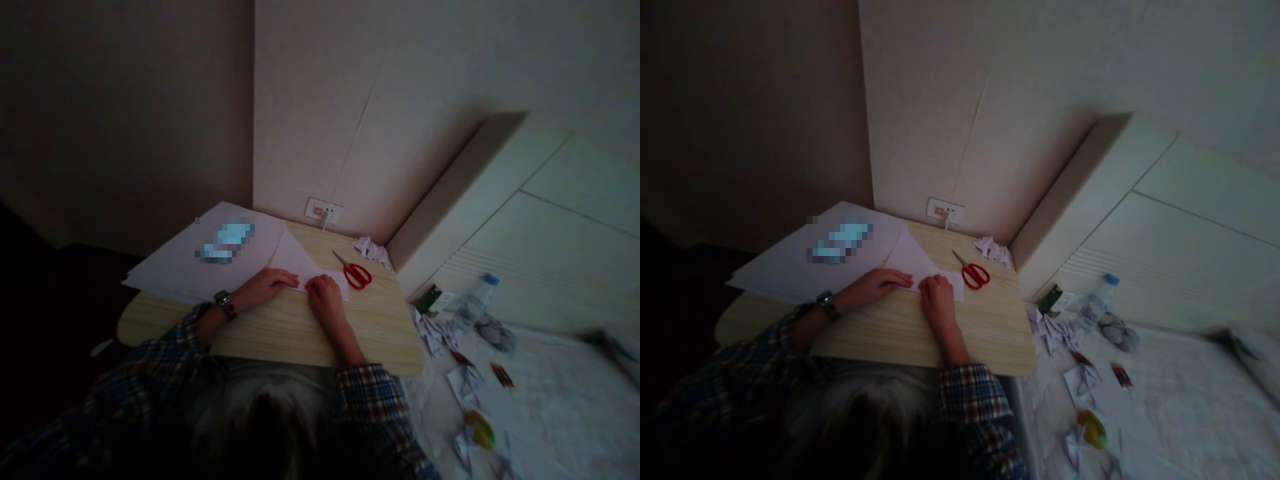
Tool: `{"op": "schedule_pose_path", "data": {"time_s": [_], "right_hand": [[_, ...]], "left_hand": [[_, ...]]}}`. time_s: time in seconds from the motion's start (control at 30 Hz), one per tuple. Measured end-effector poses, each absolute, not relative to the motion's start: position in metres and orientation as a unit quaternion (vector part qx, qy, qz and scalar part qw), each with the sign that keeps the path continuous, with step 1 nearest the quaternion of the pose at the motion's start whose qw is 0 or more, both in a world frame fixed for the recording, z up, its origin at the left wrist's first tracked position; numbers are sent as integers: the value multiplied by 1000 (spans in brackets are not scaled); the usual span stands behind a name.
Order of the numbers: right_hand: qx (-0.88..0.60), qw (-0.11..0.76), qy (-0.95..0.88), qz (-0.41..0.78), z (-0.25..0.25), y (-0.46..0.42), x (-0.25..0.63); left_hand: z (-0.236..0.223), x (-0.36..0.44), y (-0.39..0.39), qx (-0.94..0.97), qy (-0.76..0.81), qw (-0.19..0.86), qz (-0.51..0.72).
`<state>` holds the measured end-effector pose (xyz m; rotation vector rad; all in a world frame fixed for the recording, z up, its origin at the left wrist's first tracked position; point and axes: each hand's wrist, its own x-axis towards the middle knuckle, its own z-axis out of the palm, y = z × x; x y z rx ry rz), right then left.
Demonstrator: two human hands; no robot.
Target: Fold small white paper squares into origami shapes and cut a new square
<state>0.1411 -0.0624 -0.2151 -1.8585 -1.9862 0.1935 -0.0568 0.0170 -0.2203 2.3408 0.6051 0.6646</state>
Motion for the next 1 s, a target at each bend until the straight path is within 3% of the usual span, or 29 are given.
{"op": "schedule_pose_path", "data": {"time_s": [0.27, 0.63, 1.0], "right_hand": [[-657, 222, -715, 85, -220, -57, 132], [-687, 263, -671, 93, -227, -92, 197], [-699, 194, -679, 110, -216, -72, 155]], "left_hand": [[-222, -51, 14, 893, 281, 245, 253], [-220, -56, 18, 885, 334, 222, 238], [-219, -63, 17, 889, 342, 195, 234]]}}
